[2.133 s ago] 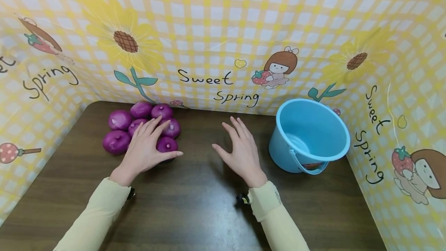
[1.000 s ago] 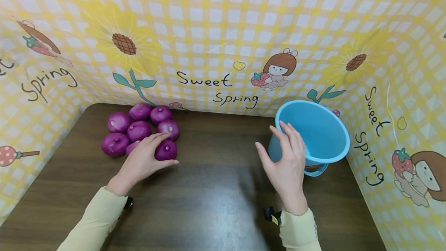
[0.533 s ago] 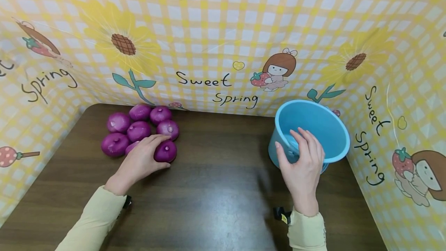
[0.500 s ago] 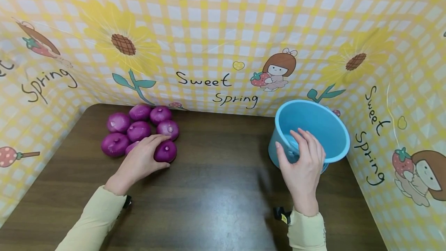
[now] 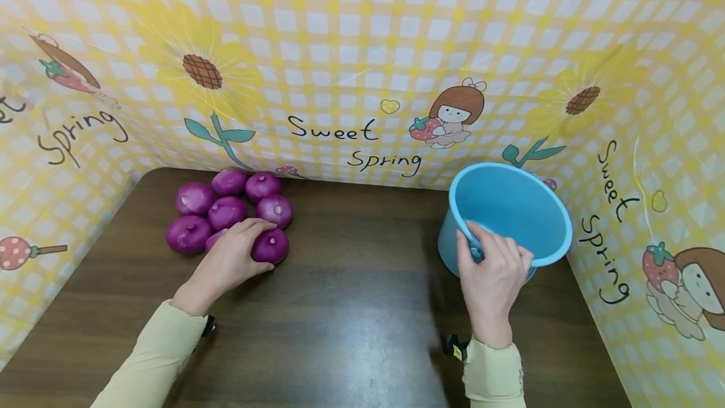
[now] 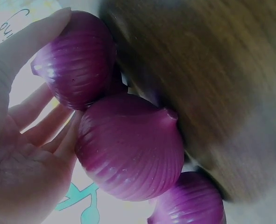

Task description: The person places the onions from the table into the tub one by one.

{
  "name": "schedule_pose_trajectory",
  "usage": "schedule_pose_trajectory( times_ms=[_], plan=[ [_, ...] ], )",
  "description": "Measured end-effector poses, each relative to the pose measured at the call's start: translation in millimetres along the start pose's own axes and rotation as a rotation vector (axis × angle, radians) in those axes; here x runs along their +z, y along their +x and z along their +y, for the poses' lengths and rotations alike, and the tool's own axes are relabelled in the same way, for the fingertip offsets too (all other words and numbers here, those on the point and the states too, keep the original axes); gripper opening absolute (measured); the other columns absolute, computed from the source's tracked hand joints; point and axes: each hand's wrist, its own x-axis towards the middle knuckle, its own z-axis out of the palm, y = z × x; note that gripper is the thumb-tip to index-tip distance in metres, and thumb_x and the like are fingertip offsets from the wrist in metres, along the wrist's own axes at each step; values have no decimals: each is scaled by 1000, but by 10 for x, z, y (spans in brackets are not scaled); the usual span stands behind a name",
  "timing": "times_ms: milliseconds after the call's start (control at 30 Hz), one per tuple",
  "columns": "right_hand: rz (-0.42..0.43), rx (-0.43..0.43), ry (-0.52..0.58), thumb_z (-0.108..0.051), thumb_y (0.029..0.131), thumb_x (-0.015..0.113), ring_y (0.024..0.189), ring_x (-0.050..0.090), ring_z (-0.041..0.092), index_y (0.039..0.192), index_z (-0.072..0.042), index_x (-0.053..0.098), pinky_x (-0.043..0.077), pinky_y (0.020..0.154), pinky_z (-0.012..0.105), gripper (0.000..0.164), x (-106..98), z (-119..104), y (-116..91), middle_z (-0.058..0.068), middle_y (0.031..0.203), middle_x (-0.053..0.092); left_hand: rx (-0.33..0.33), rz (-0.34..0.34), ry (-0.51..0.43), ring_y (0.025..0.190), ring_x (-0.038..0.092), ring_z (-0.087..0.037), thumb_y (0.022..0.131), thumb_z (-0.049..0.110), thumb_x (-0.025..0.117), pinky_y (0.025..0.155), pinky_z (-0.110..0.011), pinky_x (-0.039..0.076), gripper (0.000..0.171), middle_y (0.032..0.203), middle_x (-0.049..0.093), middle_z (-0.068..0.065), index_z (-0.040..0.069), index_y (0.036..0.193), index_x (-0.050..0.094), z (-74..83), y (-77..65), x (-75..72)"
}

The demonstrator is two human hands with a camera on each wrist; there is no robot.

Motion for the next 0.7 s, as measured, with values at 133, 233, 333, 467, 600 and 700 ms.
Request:
schedule_pose_trajectory(
  times_ms=[133,233,333,467,600,700],
  plan=[
    [2,4,0,-18,90,80,83,63,37,109,-2,78,32,78,47,25,-5,9,-3,20,88,74,5,-2,7,116,57,-38,66,11,97,102,-53,45,72,126,62,-17,0,130,64,-4,1,5],
    [-2,-10,1,-18,92,78,84,63,37,110,-1,78,31,78,45,24,-16,20,-7,19,88,74,8,-2,9,116,57,-38,67,12,96,102,-53,45,71,126,62,-18,0,130,64,-8,8,12],
    [12,-23,23,-15,91,78,83,63,36,108,-1,78,30,78,44,22,-11,37,-8,19,87,73,15,1,7,116,57,-38,68,12,96,102,-53,45,70,126,62,-18,0,130,65,-15,10,21],
    [50,-56,77,-8,87,81,80,63,36,103,-1,79,29,77,43,18,24,49,-1,17,83,73,26,16,2,116,57,-38,68,14,96,102,-52,46,71,127,62,-18,0,130,65,-33,3,32],
    [67,-118,137,-4,83,82,78,64,35,99,-1,79,30,77,43,17,69,29,-3,15,81,73,45,44,-18,119,56,-37,70,16,95,103,-52,45,71,130,61,-17,1,132,64,-46,13,33],
    [49,-157,189,-4,81,84,78,64,33,99,-2,80,30,80,41,19,92,-3,-7,13,82,74,58,73,-41,122,55,-36,70,18,95,104,-51,45,72,133,60,-16,1,133,64,-34,31,23]
  ],
)
